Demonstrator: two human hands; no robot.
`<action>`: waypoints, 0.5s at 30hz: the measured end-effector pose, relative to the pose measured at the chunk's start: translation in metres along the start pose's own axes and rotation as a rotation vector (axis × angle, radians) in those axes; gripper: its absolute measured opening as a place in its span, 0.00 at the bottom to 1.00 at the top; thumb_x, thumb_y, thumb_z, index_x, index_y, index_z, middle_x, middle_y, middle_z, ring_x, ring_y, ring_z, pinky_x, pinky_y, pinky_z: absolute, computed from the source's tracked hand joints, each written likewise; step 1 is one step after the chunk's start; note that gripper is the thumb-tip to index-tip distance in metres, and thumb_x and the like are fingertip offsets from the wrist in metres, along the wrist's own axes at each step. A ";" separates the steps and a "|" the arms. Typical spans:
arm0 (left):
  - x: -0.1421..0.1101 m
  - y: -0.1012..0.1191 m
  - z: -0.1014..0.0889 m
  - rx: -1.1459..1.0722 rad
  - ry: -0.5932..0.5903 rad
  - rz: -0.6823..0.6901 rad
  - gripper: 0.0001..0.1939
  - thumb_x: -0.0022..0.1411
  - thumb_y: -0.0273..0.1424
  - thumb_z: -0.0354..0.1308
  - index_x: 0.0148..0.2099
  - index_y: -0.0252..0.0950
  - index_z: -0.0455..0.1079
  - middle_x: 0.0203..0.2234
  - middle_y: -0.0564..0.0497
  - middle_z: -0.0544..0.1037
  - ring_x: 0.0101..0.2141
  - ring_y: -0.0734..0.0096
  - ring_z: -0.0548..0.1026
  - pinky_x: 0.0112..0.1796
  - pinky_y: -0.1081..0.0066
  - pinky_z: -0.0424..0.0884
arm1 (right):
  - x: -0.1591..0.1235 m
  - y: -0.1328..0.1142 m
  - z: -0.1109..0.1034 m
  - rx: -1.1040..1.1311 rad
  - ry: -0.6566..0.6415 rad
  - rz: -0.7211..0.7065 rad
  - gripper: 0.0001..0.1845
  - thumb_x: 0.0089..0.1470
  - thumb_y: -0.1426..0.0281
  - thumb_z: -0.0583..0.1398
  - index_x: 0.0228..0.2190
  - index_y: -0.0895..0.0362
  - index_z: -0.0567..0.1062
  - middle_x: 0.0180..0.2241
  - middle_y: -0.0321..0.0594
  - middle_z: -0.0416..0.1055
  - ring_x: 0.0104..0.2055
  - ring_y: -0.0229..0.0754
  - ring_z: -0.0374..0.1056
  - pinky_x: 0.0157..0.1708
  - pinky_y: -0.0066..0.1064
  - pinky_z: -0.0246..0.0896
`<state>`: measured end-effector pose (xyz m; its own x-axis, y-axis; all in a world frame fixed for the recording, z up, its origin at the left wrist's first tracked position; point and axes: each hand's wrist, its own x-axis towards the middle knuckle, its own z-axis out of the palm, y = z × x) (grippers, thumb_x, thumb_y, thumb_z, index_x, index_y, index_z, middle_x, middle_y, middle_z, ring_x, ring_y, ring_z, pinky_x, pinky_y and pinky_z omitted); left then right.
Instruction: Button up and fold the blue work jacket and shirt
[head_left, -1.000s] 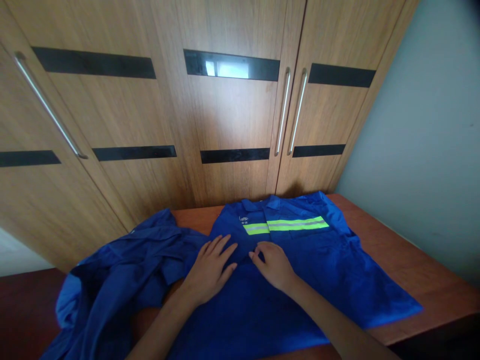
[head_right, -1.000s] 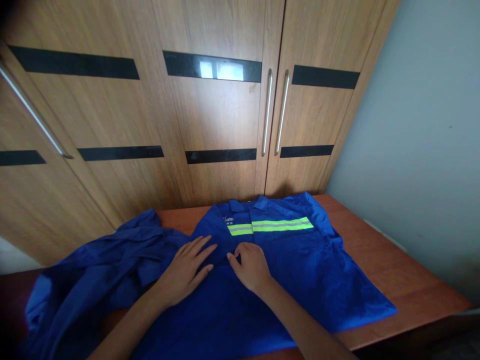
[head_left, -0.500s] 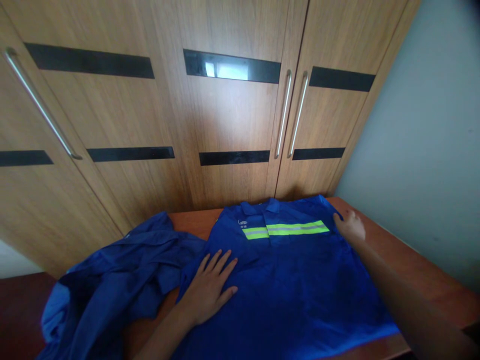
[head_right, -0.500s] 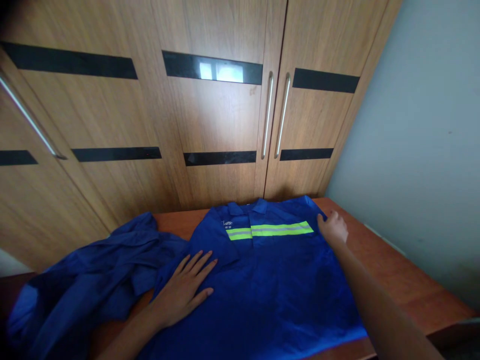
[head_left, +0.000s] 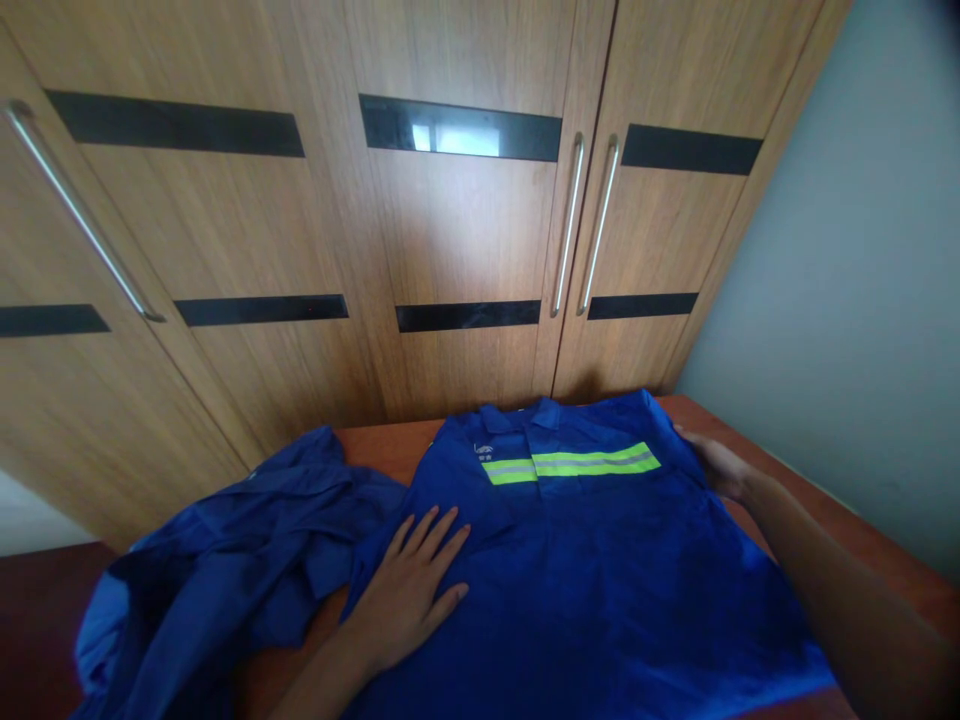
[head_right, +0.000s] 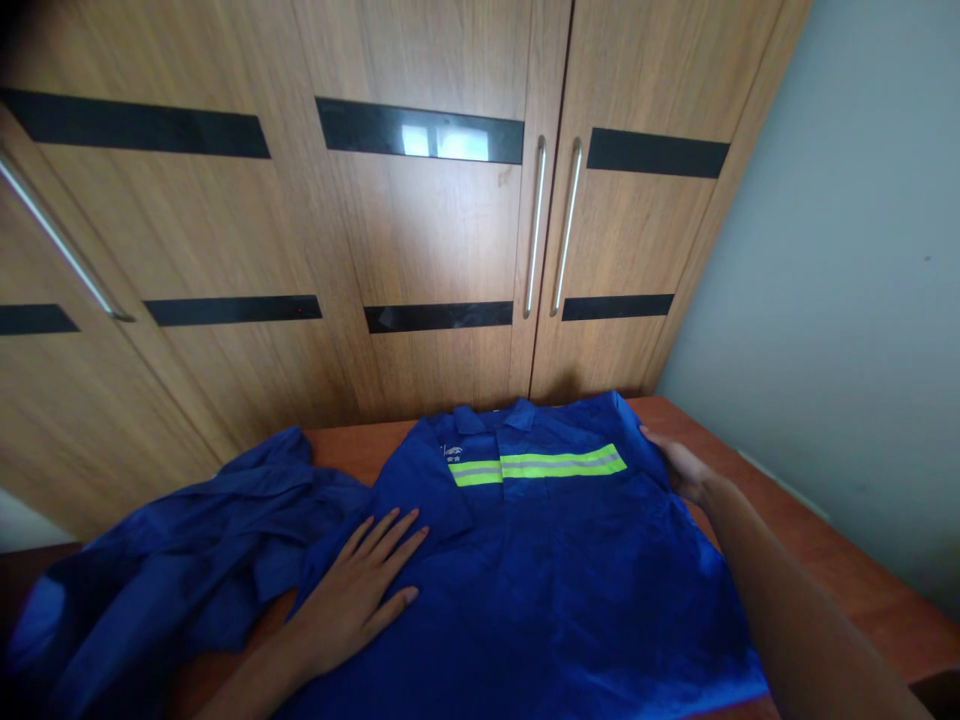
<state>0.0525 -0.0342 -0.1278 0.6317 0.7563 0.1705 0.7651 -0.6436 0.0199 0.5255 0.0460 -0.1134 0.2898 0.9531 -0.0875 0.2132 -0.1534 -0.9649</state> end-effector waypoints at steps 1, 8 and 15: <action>0.000 0.000 0.000 0.001 0.001 -0.001 0.31 0.66 0.45 0.44 0.68 0.50 0.40 0.65 0.50 0.51 0.63 0.55 0.53 0.59 0.52 0.52 | 0.006 -0.002 -0.004 0.089 -0.060 0.063 0.22 0.58 0.58 0.49 0.39 0.60 0.75 0.33 0.52 0.78 0.34 0.49 0.76 0.36 0.41 0.71; 0.000 0.003 -0.005 0.024 -0.013 -0.012 0.30 0.67 0.45 0.43 0.68 0.49 0.41 0.65 0.50 0.51 0.63 0.55 0.53 0.59 0.52 0.53 | 0.029 -0.013 -0.028 0.227 -0.157 -0.008 0.24 0.59 0.58 0.45 0.41 0.58 0.74 0.36 0.50 0.77 0.39 0.48 0.75 0.40 0.41 0.68; 0.000 0.002 -0.002 0.022 0.014 -0.005 0.30 0.67 0.45 0.43 0.68 0.49 0.41 0.65 0.50 0.52 0.62 0.55 0.54 0.59 0.52 0.53 | 0.032 -0.011 -0.019 0.237 -0.129 0.012 0.28 0.58 0.51 0.44 0.43 0.57 0.71 0.39 0.51 0.77 0.41 0.49 0.74 0.38 0.41 0.69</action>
<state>0.0538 -0.0362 -0.1263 0.6258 0.7579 0.1842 0.7712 -0.6366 -0.0006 0.5500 0.0730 -0.1006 0.1667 0.9793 -0.1152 -0.0178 -0.1138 -0.9933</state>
